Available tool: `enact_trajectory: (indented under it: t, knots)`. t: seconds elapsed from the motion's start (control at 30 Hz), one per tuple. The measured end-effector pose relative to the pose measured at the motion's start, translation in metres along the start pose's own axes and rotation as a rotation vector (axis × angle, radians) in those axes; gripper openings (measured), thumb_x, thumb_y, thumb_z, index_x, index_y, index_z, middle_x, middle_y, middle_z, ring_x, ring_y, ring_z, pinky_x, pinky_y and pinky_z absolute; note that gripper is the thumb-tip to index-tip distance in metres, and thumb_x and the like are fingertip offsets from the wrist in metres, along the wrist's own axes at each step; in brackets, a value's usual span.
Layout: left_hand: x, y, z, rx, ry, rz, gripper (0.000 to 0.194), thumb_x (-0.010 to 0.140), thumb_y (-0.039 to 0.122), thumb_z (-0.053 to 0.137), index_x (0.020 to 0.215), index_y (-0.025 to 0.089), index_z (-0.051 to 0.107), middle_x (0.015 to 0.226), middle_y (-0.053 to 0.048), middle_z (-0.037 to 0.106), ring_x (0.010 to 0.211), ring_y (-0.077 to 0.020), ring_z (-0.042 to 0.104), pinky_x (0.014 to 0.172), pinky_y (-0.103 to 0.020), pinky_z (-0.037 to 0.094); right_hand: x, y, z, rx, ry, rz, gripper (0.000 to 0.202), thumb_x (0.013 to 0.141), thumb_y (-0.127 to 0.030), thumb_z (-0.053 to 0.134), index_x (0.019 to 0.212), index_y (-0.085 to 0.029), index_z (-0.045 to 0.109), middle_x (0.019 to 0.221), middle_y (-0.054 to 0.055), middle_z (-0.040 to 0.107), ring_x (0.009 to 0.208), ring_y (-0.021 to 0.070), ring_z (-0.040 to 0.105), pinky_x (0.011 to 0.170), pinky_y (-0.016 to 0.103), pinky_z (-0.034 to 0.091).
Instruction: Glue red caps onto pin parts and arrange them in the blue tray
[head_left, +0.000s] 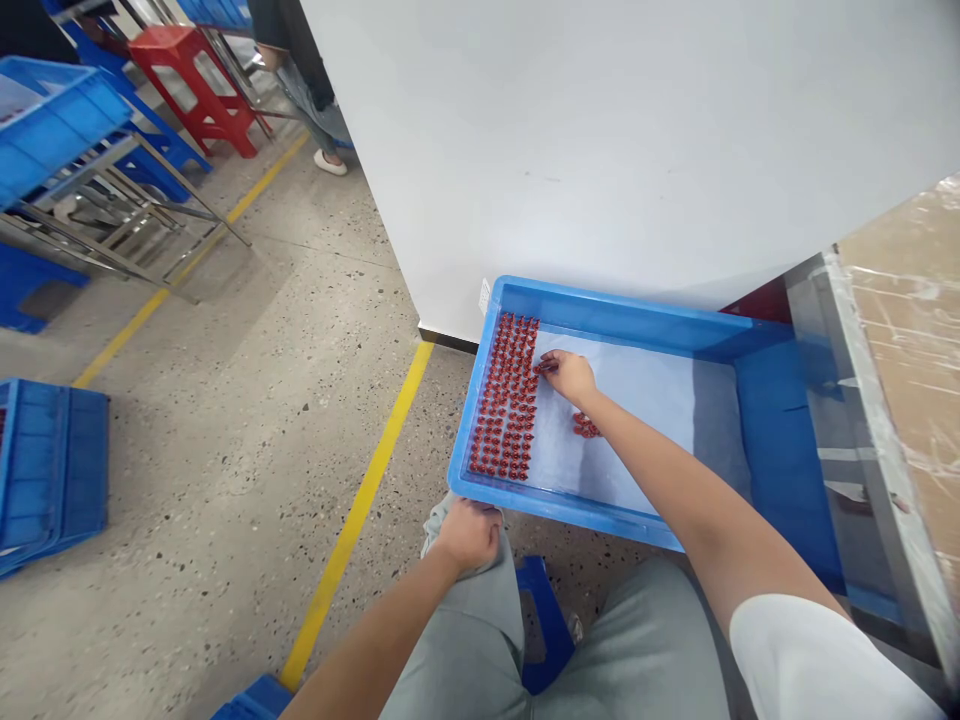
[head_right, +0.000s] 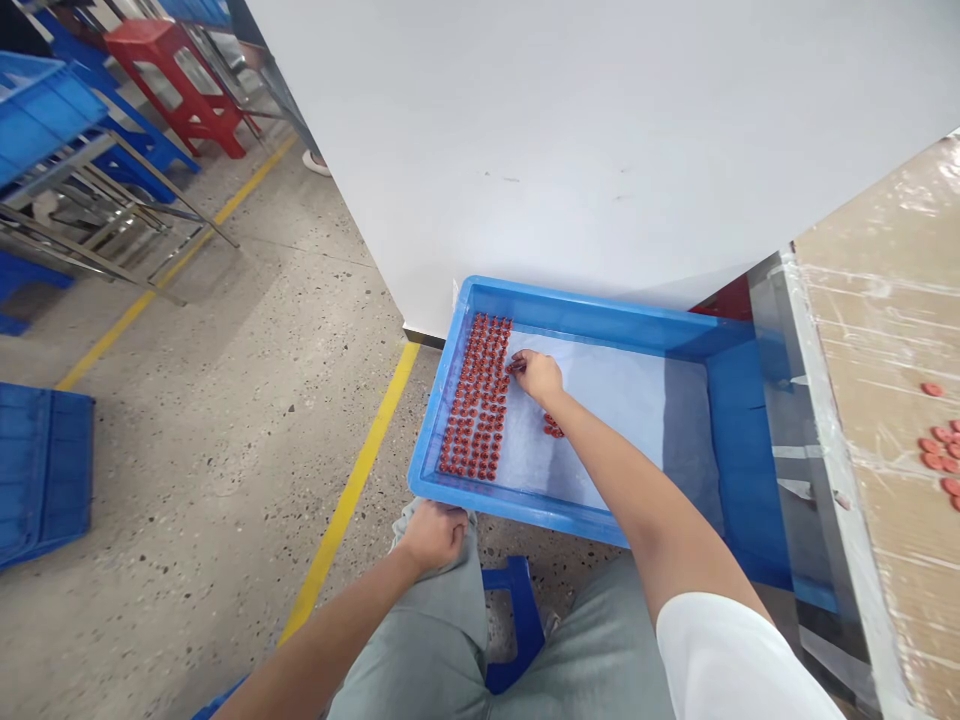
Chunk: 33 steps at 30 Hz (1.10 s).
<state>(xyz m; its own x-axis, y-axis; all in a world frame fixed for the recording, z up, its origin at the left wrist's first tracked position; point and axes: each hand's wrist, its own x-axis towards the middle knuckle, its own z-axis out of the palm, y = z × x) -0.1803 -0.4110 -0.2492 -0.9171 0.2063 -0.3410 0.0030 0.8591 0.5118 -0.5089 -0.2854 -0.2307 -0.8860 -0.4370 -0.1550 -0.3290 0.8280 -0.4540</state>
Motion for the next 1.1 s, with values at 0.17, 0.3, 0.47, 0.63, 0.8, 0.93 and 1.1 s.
enact_trajectory:
  t: [0.17,0.3,0.47,0.63,0.8,0.93,1.1]
  knots:
    - [0.0,0.001,0.0,0.002,0.007,-0.003,0.02,0.077,0.018,0.051,0.075,0.021,0.07,0.083,-0.008,0.071,0.086,-0.025,0.063,0.08,-0.037,0.043,0.003,0.001,0.001,0.006,-0.018,-0.027,0.032,0.078,-0.014,0.06,0.108,-0.021,0.069,0.1,0.001,0.076,0.098,0.0175,0.071,0.091,0.028,0.051]
    - [0.0,0.001,0.0,0.003,0.006,-0.008,0.02,0.077,0.019,0.051,0.075,0.022,0.071,0.083,-0.008,0.071,0.085,-0.0248,0.063,0.081,-0.037,0.044,0.004,0.0,0.0,-0.001,-0.047,-0.059,0.032,0.079,-0.012,0.058,0.108,-0.022,0.069,0.099,0.0,0.077,0.098,0.0167,0.071,0.091,0.027,0.051]
    - [0.0,0.0,0.001,0.002,0.007,-0.004,0.02,0.078,0.02,0.05,0.074,0.021,0.07,0.083,-0.007,0.071,0.084,-0.0245,0.063,0.08,-0.036,0.044,0.004,0.0,-0.003,-0.025,-0.078,-0.09,0.035,0.078,-0.01,0.057,0.108,-0.023,0.07,0.1,0.0,0.077,0.096,0.0173,0.071,0.09,0.028,0.051]
    - [0.0,-0.001,0.003,-0.003,0.014,0.0,0.02,0.077,0.018,0.051,0.074,0.021,0.07,0.081,-0.008,0.071,0.084,-0.0246,0.063,0.081,-0.036,0.044,0.004,0.003,-0.005,-0.034,-0.084,-0.117,0.038,0.078,-0.008,0.054,0.109,-0.025,0.07,0.104,-0.001,0.076,0.098,0.0173,0.07,0.093,0.029,0.05]
    - [0.0,-0.002,0.004,-0.001,0.022,0.003,0.019,0.077,0.018,0.051,0.073,0.021,0.069,0.082,-0.007,0.071,0.085,-0.0252,0.063,0.08,-0.037,0.043,0.004,0.004,-0.007,-0.009,-0.047,-0.089,0.038,0.079,-0.011,0.053,0.11,-0.024,0.069,0.105,-0.001,0.075,0.101,0.017,0.069,0.094,0.028,0.05]
    - [0.0,-0.003,0.005,0.0,0.018,0.008,0.019,0.078,0.019,0.051,0.074,0.021,0.069,0.082,-0.007,0.071,0.084,-0.025,0.063,0.079,-0.036,0.043,0.003,0.0,-0.009,0.025,-0.002,-0.031,0.032,0.082,-0.019,0.052,0.108,-0.02,0.071,0.101,0.002,0.076,0.091,0.0168,0.07,0.089,0.028,0.052]
    - [0.001,-0.002,0.004,-0.004,0.008,0.006,0.019,0.077,0.019,0.051,0.074,0.021,0.07,0.082,-0.007,0.071,0.084,-0.0248,0.063,0.079,-0.036,0.043,0.001,-0.006,-0.01,0.055,-0.009,-0.044,0.023,0.081,-0.033,0.059,0.092,-0.022,0.076,0.092,0.002,0.076,0.084,0.0168,0.07,0.083,0.026,0.052]
